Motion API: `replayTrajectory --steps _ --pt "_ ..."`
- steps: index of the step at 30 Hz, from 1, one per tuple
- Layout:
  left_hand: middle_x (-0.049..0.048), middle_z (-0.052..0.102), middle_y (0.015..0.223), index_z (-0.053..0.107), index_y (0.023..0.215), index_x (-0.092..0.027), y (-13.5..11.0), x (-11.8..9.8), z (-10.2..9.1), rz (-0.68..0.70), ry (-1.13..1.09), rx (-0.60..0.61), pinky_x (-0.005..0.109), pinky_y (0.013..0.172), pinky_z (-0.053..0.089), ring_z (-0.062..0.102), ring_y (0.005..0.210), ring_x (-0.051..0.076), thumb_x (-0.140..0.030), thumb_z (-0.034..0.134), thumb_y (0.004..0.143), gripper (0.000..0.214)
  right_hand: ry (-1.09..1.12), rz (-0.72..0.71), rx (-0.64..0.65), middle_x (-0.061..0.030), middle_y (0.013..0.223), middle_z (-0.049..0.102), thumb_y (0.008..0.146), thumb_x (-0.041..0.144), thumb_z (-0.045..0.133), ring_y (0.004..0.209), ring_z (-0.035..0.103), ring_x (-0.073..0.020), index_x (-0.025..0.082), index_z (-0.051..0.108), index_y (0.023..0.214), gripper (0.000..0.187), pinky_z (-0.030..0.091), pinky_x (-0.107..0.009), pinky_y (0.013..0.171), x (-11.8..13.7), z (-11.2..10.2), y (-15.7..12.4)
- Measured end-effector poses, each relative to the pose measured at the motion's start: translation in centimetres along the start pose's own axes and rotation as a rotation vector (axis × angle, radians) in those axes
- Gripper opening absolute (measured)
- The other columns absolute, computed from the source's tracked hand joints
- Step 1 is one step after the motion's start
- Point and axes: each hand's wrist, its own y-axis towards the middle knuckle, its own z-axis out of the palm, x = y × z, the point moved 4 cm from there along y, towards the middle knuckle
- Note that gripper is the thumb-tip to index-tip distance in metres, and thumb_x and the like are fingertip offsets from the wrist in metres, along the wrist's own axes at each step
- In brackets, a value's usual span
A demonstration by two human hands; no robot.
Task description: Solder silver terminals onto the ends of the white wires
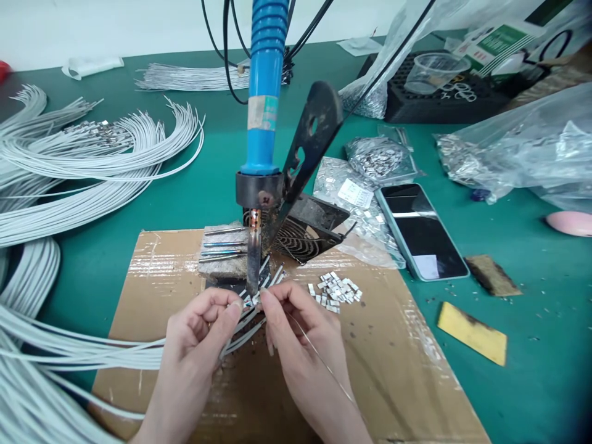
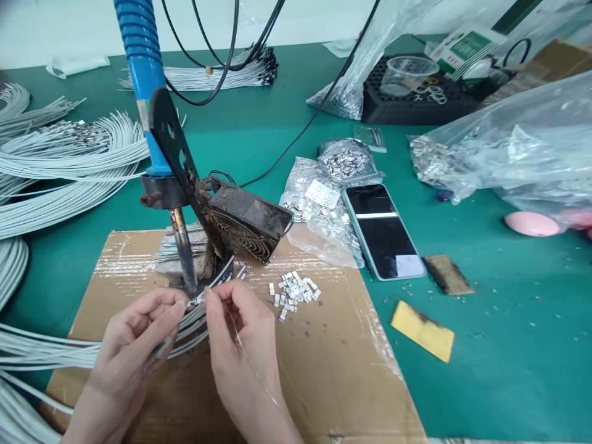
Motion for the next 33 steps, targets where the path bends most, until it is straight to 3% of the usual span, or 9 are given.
replayTrajectory --steps 7,20,24,28,33 --pt "-0.0068 0.045 0.058 0.073 0.080 -0.016 0.0 0.2 -0.3 0.012 0.019 0.010 0.017 0.045 0.016 0.025 0.051 0.005 -0.043 0.080 0.088 0.029 -0.041 -0.064 -0.021 0.0007 0.075 0.062 0.104 0.034 0.054 0.070 0.058 -0.0145 0.023 0.060 0.080 0.027 0.042 -0.026 0.063 0.2 0.1 -0.3" --pt "-0.0054 0.055 0.063 0.076 0.087 -0.019 0.3 1.0 -0.8 0.040 0.061 0.079 0.019 0.045 0.018 0.029 0.052 0.006 -0.043 0.078 0.091 0.024 -0.036 -0.142 -0.041 0.0020 0.078 0.064 0.104 0.030 0.057 0.072 0.060 -0.0136 0.023 0.064 0.082 0.024 0.045 -0.026 0.069 0.1 -0.1 -0.6" --pt "-0.0051 0.055 0.058 0.076 0.086 -0.019 0.3 1.0 -0.8 0.060 0.082 0.049 0.019 0.047 0.023 0.032 0.053 0.008 -0.043 0.079 0.090 0.025 -0.034 -0.144 -0.036 0.0011 0.078 0.064 0.105 0.032 0.056 0.073 0.061 -0.0140 0.023 0.062 0.080 0.027 0.045 -0.027 0.070 0.0 -0.1 -0.6" --pt "-0.0033 0.057 0.055 0.074 0.081 -0.017 -0.3 1.1 -0.4 0.046 0.039 0.014 0.019 0.049 0.028 0.039 0.053 0.009 -0.048 0.084 0.084 0.033 -0.033 -0.089 0.019 0.0004 0.076 0.063 0.106 0.036 0.054 0.069 0.058 -0.0144 0.022 0.061 0.082 0.029 0.042 -0.026 0.062 -0.4 -0.3 -0.4" --pt "-0.0057 0.053 0.053 0.069 0.080 -0.017 -1.5 1.6 0.6 -0.124 -0.096 0.040 0.017 0.048 0.027 0.037 0.050 0.006 -0.056 0.088 0.077 0.044 0.072 0.053 0.110 0.0062 0.060 0.048 0.105 0.042 0.056 0.054 0.043 -0.0111 0.021 0.058 0.077 0.035 0.035 -0.024 0.051 -0.8 -0.2 0.1"
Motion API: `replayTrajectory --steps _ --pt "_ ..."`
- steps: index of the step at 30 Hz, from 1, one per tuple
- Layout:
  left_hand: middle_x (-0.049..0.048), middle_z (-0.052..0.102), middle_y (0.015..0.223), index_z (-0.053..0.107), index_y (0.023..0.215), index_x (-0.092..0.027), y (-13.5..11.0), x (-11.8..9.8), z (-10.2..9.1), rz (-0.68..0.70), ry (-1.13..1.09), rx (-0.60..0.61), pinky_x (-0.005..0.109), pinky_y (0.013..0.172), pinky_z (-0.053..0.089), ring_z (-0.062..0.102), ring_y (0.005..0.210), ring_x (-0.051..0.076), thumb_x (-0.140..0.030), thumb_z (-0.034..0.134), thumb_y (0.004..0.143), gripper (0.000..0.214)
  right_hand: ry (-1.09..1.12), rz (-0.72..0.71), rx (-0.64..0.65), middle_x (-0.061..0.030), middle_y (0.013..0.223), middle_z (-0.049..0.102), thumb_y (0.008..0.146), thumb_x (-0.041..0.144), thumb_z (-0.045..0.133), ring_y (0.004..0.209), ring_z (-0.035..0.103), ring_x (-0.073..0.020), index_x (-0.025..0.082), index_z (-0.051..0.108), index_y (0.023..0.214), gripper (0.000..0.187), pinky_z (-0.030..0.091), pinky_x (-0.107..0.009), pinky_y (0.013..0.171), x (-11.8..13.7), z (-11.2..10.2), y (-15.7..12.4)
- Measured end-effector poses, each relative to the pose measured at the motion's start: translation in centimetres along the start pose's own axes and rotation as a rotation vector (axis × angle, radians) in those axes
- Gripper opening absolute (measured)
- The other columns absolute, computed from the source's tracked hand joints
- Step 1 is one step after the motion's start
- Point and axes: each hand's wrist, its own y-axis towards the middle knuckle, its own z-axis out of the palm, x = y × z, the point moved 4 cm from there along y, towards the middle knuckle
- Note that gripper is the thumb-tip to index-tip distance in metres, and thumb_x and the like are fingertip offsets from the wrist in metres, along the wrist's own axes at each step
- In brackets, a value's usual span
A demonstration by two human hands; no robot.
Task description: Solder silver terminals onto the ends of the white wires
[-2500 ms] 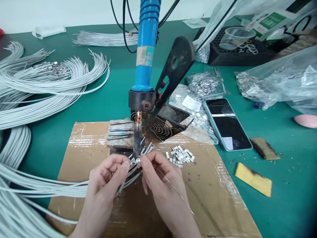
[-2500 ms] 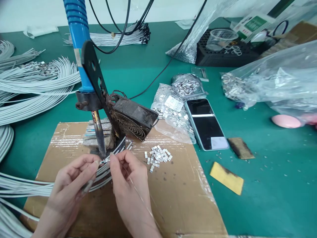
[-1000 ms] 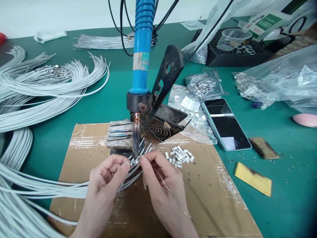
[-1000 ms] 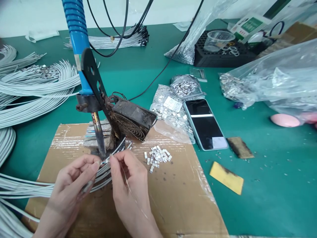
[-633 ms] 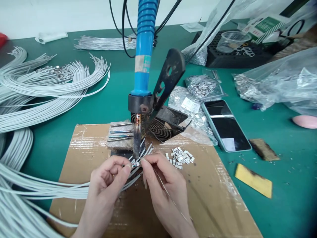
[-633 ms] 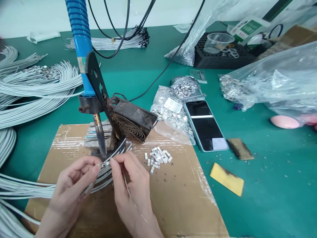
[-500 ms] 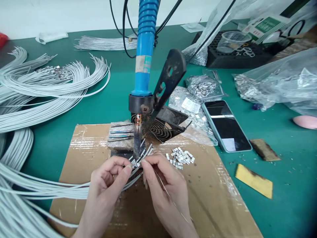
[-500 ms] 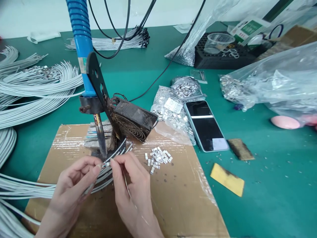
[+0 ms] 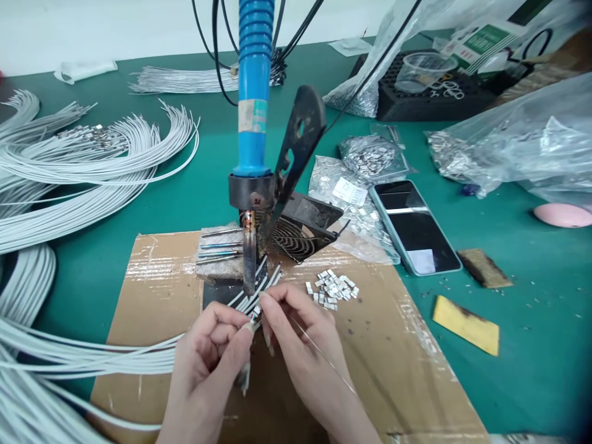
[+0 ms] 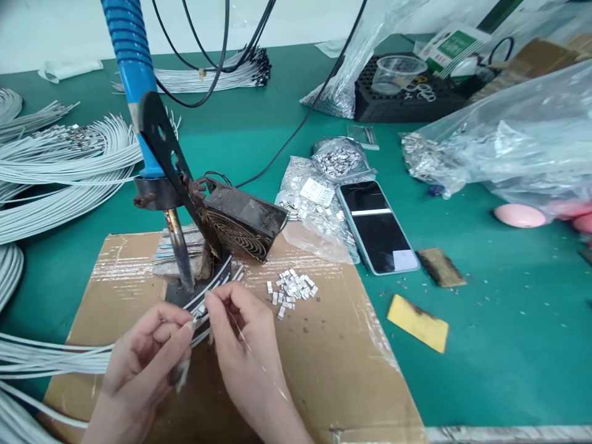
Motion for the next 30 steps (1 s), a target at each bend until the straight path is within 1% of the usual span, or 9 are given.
replayTrajectory --steps 2,5,8,10,13,17,21,25,30 --pt "-0.0058 0.054 0.053 0.068 0.082 -0.017 -0.4 0.2 0.2 -0.030 -0.020 0.009 0.017 0.049 0.029 0.039 0.051 0.007 -0.056 0.091 0.074 0.046 0.072 0.041 0.023 0.0069 0.057 0.047 0.103 0.045 0.058 0.052 0.041 -0.0104 0.021 0.057 0.075 0.037 0.033 -0.023 0.050 0.0 0.1 0.2" --pt "-0.0056 0.057 0.054 0.066 0.085 -0.018 -0.7 0.5 0.2 -0.027 0.004 -0.015 0.017 0.049 0.031 0.042 0.051 0.007 -0.058 0.092 0.071 0.049 0.160 0.099 0.065 0.0074 0.056 0.046 0.099 0.047 0.062 0.052 0.040 -0.0097 0.020 0.055 0.073 0.038 0.033 -0.022 0.050 0.0 0.3 0.4" --pt "-0.0051 0.059 0.054 0.064 0.084 -0.019 -1.0 0.7 0.4 -0.012 0.037 -0.026 0.018 0.050 0.032 0.043 0.050 0.006 -0.061 0.091 0.070 0.052 0.201 0.134 0.103 0.0079 0.055 0.046 0.099 0.049 0.063 0.051 0.039 -0.0092 0.020 0.056 0.074 0.039 0.033 -0.022 0.051 -0.1 0.4 0.4" --pt "-0.0060 0.058 0.055 0.064 0.083 -0.019 -1.1 0.7 0.5 -0.010 0.038 -0.026 0.017 0.050 0.031 0.041 0.050 0.005 -0.061 0.091 0.069 0.053 0.213 0.136 0.104 0.0081 0.055 0.047 0.098 0.048 0.064 0.051 0.040 -0.0091 0.020 0.057 0.075 0.037 0.033 -0.022 0.051 -0.1 0.4 0.4" --pt "-0.0075 0.056 0.054 0.064 0.083 -0.019 -1.1 0.7 0.6 -0.005 0.033 -0.030 0.017 0.049 0.030 0.037 0.048 0.005 -0.061 0.092 0.069 0.053 0.225 0.138 0.099 0.0081 0.056 0.047 0.098 0.047 0.065 0.052 0.040 -0.0093 0.020 0.058 0.076 0.035 0.033 -0.022 0.051 -0.2 0.4 0.4" --pt "-0.0060 0.056 0.054 0.064 0.083 -0.020 -1.1 0.8 0.5 0.001 0.042 -0.037 0.018 0.048 0.028 0.040 0.050 0.006 -0.061 0.092 0.070 0.051 0.213 0.128 0.100 0.0076 0.057 0.047 0.098 0.045 0.064 0.053 0.040 -0.0098 0.020 0.058 0.076 0.034 0.033 -0.023 0.051 0.0 0.3 0.4" --pt "-0.0056 0.057 0.055 0.065 0.084 -0.020 -1.0 1.1 0.3 0.008 0.039 -0.035 0.017 0.048 0.027 0.041 0.050 0.006 -0.059 0.091 0.071 0.049 0.174 0.091 0.074 0.0069 0.058 0.047 0.098 0.043 0.063 0.053 0.040 -0.0102 0.020 0.057 0.074 0.033 0.033 -0.024 0.051 0.3 0.2 0.4" --pt "-0.0056 0.057 0.055 0.066 0.084 -0.019 -1.0 1.4 0.2 0.000 0.012 -0.047 0.017 0.050 0.030 0.041 0.050 0.006 -0.057 0.092 0.071 0.048 0.147 0.046 0.043 0.0063 0.059 0.048 0.097 0.040 0.061 0.054 0.041 -0.0108 0.021 0.059 0.074 0.031 0.035 -0.025 0.052 0.4 0.2 0.3" --pt "-0.0056 0.059 0.055 0.066 0.085 -0.020 -1.0 1.6 0.1 -0.012 -0.007 -0.057 0.017 0.051 0.034 0.044 0.050 0.007 -0.055 0.093 0.072 0.046 0.141 0.029 0.022 0.0061 0.060 0.049 0.097 0.038 0.062 0.055 0.042 -0.0104 0.021 0.059 0.073 0.029 0.035 -0.024 0.052 0.5 0.2 0.3"
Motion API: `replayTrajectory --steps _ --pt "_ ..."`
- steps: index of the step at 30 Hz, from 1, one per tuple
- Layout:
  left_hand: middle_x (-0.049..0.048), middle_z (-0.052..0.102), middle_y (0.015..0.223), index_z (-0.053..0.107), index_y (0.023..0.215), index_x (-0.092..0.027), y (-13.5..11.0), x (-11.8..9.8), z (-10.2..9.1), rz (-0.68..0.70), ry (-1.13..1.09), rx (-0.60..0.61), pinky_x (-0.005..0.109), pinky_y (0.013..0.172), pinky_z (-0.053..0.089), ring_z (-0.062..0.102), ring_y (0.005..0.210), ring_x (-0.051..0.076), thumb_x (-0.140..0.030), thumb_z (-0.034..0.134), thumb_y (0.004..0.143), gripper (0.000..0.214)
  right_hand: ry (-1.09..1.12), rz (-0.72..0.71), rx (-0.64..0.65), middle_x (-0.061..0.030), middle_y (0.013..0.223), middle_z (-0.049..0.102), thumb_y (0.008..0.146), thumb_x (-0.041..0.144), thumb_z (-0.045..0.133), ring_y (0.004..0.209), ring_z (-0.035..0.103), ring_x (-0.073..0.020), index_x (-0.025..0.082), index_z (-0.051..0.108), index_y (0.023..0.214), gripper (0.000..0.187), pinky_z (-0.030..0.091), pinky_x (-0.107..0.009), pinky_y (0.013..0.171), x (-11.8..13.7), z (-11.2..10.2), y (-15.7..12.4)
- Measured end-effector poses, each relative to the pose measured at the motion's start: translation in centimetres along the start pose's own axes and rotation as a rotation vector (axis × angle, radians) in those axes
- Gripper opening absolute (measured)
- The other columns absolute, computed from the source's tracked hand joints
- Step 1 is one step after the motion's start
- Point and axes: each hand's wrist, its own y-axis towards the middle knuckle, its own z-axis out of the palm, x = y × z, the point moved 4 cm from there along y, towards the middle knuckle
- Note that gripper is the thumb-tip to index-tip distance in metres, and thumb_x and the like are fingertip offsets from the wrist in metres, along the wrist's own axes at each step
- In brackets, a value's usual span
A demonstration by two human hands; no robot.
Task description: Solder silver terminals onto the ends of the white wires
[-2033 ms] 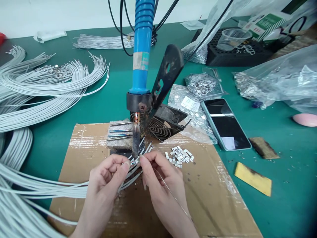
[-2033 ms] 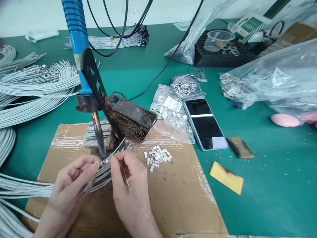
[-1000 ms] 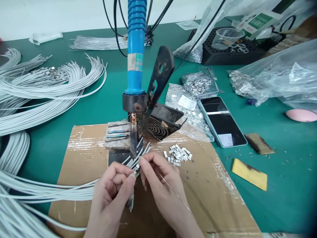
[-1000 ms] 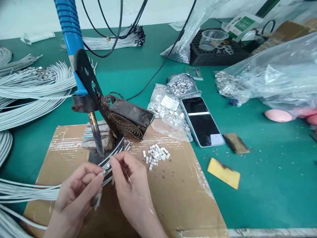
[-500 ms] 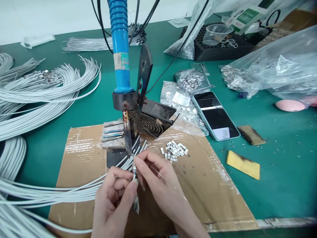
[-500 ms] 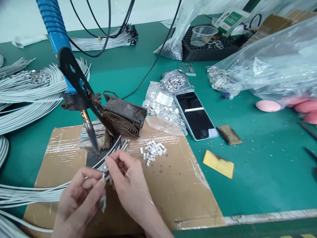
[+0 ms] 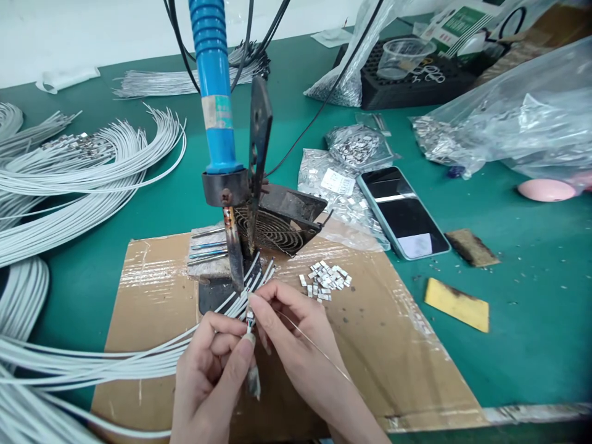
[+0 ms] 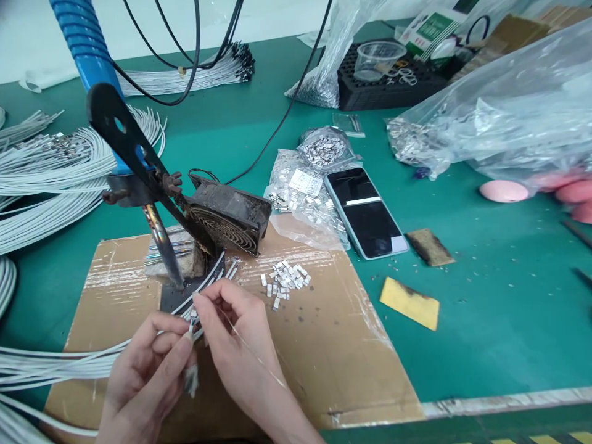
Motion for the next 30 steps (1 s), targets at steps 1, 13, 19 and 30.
replayTrajectory --steps 1,13,19,30 --pt "-0.0056 0.060 0.055 0.066 0.086 -0.020 0.00 0.02 -0.01 0.002 -0.006 0.001 0.017 0.051 0.034 0.044 0.050 0.006 -0.054 0.093 0.073 0.045 -0.003 -0.004 -0.003 0.0063 0.060 0.049 0.097 0.038 0.062 0.054 0.042 -0.0103 0.021 0.059 0.073 0.029 0.035 -0.024 0.052 0.02 0.01 0.01" --pt "-0.0063 0.057 0.055 0.062 0.090 -0.019 0.02 -0.17 -0.03 -0.055 -0.013 0.044 0.016 0.045 0.017 0.030 0.044 0.001 -0.055 0.091 0.074 0.049 -0.030 -0.001 -0.024 0.0063 0.057 0.048 0.095 0.038 0.063 0.053 0.042 -0.0103 0.021 0.059 0.071 0.031 0.035 -0.024 0.051 0.02 0.00 0.08" --pt "-0.0043 0.063 0.058 0.062 0.090 -0.019 -0.09 -0.15 -0.04 -0.099 -0.038 0.046 0.015 0.044 0.009 0.023 0.041 -0.002 -0.056 0.093 0.071 0.051 0.003 0.043 -0.001 0.0058 0.058 0.048 0.093 0.040 0.063 0.054 0.041 -0.0105 0.020 0.059 0.069 0.032 0.033 -0.024 0.050 0.04 -0.02 0.26" --pt "-0.0027 0.066 0.059 0.062 0.091 -0.019 -0.29 -0.35 -0.13 -0.117 -0.053 0.061 0.014 0.044 0.009 0.025 0.039 -0.003 -0.056 0.094 0.070 0.053 0.070 0.032 0.010 0.0073 0.056 0.044 0.094 0.038 0.066 0.052 0.037 -0.0095 0.021 0.057 0.067 0.033 0.030 -0.024 0.050 0.21 0.00 -0.04"
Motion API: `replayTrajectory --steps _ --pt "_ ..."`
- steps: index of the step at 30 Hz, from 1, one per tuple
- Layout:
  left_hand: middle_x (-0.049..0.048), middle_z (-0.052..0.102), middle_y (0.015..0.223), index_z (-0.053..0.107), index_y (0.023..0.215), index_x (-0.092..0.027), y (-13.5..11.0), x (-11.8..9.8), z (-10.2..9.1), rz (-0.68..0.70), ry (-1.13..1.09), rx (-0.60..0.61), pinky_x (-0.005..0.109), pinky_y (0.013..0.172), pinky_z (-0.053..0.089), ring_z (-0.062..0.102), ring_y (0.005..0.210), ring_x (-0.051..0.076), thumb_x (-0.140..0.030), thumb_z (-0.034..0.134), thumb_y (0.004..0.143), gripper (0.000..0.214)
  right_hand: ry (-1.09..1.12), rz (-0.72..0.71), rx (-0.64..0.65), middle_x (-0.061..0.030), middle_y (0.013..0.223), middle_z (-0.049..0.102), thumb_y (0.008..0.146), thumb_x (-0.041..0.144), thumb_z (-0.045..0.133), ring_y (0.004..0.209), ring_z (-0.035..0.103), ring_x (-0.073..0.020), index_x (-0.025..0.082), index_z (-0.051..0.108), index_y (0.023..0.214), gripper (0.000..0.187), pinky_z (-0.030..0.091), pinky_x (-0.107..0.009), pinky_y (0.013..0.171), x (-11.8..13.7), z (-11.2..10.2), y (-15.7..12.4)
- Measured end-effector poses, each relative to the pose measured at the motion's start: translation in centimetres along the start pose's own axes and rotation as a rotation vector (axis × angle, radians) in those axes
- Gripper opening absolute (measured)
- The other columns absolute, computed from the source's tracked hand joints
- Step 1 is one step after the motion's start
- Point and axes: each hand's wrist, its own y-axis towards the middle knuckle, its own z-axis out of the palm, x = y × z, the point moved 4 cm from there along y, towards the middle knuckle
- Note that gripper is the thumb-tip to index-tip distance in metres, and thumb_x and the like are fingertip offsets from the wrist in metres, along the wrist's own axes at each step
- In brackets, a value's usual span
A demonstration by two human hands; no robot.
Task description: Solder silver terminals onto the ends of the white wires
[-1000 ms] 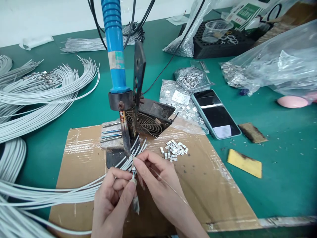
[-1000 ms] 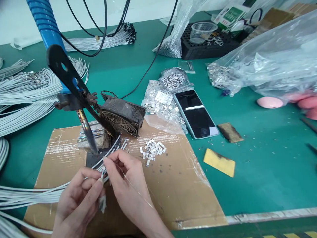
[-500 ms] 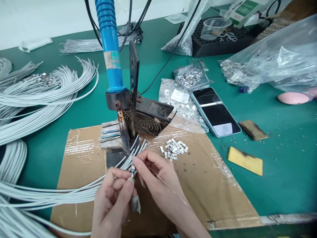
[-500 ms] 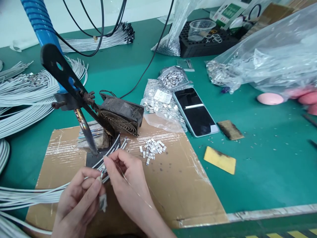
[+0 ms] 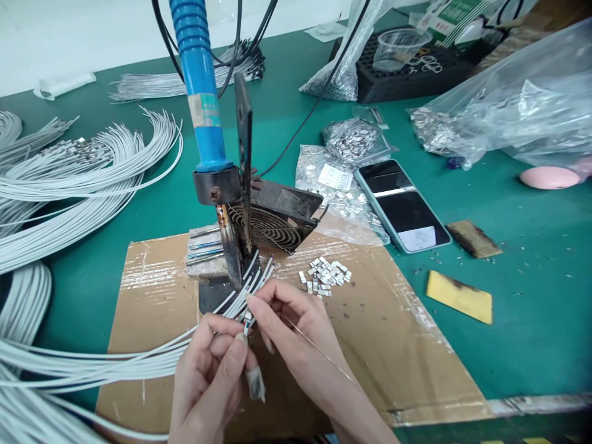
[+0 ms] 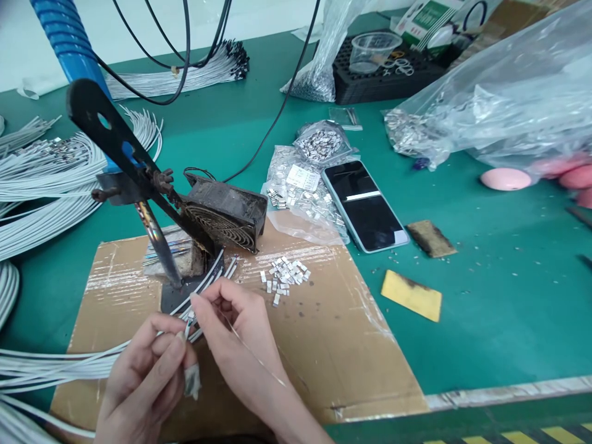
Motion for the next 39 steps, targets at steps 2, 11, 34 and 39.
replayTrajectory --steps 2,11,34,39 --pt "-0.0033 0.066 0.059 0.061 0.090 -0.019 0.00 0.01 -0.05 -0.011 0.005 -0.005 0.015 0.044 0.010 0.025 0.039 -0.003 -0.056 0.094 0.069 0.054 0.007 0.000 0.000 0.0075 0.056 0.044 0.094 0.038 0.066 0.052 0.036 -0.0093 0.020 0.057 0.067 0.033 0.029 -0.024 0.049 0.03 0.04 -0.03" --pt "-0.0032 0.064 0.059 0.060 0.089 -0.018 0.07 0.06 -0.14 -0.009 0.026 0.000 0.013 0.044 0.013 0.027 0.039 -0.003 -0.058 0.093 0.070 0.056 0.008 -0.002 0.020 0.0081 0.054 0.044 0.092 0.036 0.069 0.051 0.037 -0.0087 0.020 0.057 0.067 0.032 0.030 -0.024 0.049 -0.37 0.00 0.00" --pt "-0.0060 0.062 0.058 0.057 0.091 -0.019 0.00 0.25 -0.25 -0.027 0.043 -0.036 0.013 0.043 0.012 0.026 0.037 -0.003 -0.061 0.095 0.064 0.062 0.074 0.058 0.037 0.0083 0.050 0.042 0.088 0.042 0.074 0.050 0.033 -0.0089 0.021 0.053 0.061 0.041 0.028 -0.024 0.048 -0.66 -0.09 0.27" --pt "-0.0050 0.063 0.058 0.060 0.091 -0.018 -0.02 0.39 -0.26 -0.012 0.023 -0.024 0.012 0.044 0.013 0.028 0.038 -0.003 -0.059 0.094 0.068 0.058 0.128 0.131 0.072 0.0085 0.049 0.042 0.085 0.048 0.078 0.049 0.032 -0.0077 0.020 0.052 0.060 0.045 0.025 -0.023 0.047 -0.88 -0.05 0.28"
